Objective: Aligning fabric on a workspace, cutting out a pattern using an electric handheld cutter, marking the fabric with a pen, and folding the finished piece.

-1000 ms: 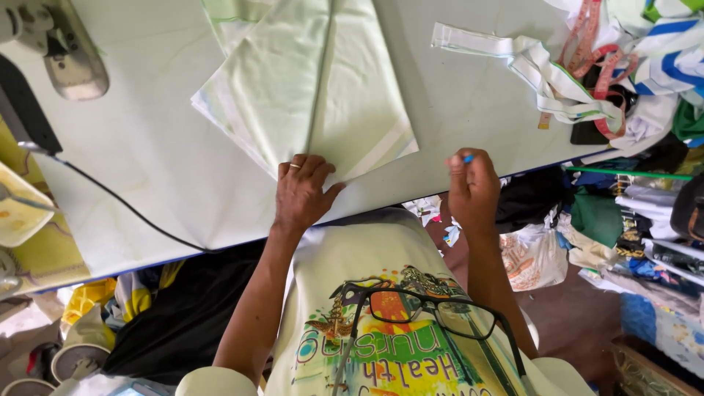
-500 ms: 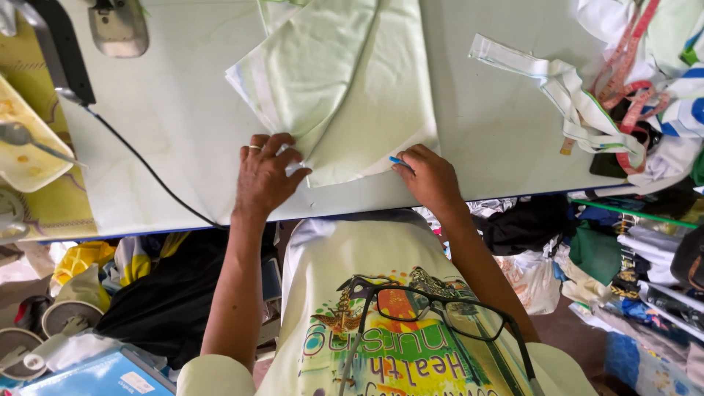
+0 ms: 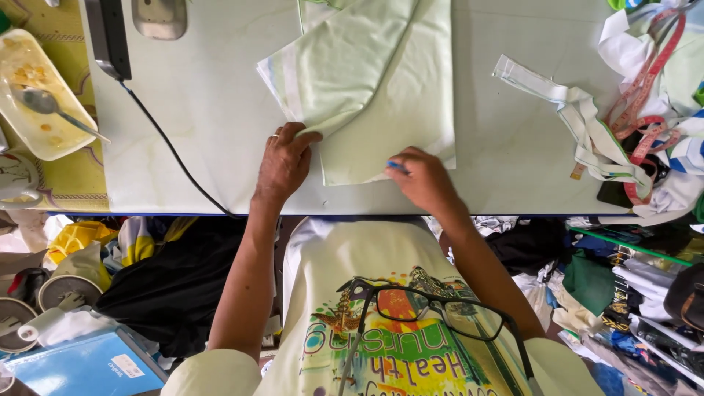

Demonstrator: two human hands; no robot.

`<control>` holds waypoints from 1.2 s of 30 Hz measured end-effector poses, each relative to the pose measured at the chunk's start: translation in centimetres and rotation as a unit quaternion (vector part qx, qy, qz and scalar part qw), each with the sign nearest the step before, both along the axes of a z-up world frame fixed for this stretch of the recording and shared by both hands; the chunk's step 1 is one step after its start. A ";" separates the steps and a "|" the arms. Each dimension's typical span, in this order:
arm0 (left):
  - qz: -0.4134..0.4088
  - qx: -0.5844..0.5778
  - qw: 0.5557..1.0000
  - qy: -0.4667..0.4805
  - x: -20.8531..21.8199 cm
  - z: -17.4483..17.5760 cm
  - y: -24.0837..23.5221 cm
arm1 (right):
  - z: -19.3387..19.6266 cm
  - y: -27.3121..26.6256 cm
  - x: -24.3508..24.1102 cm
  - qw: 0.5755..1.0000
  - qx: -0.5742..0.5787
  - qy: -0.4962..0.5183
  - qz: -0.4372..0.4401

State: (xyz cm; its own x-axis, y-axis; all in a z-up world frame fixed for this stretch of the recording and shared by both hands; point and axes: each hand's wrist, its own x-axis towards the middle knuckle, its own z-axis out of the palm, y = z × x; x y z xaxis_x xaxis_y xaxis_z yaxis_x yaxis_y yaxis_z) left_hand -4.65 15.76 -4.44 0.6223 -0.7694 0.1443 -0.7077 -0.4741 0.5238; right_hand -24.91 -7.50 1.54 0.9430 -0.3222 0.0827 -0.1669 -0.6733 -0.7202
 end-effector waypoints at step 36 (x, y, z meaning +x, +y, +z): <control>0.039 -0.051 0.982 0.180 0.2 2.4 -0.8 | 1.9 -1.2 6.2 0.954 -0.069 0.272 0.102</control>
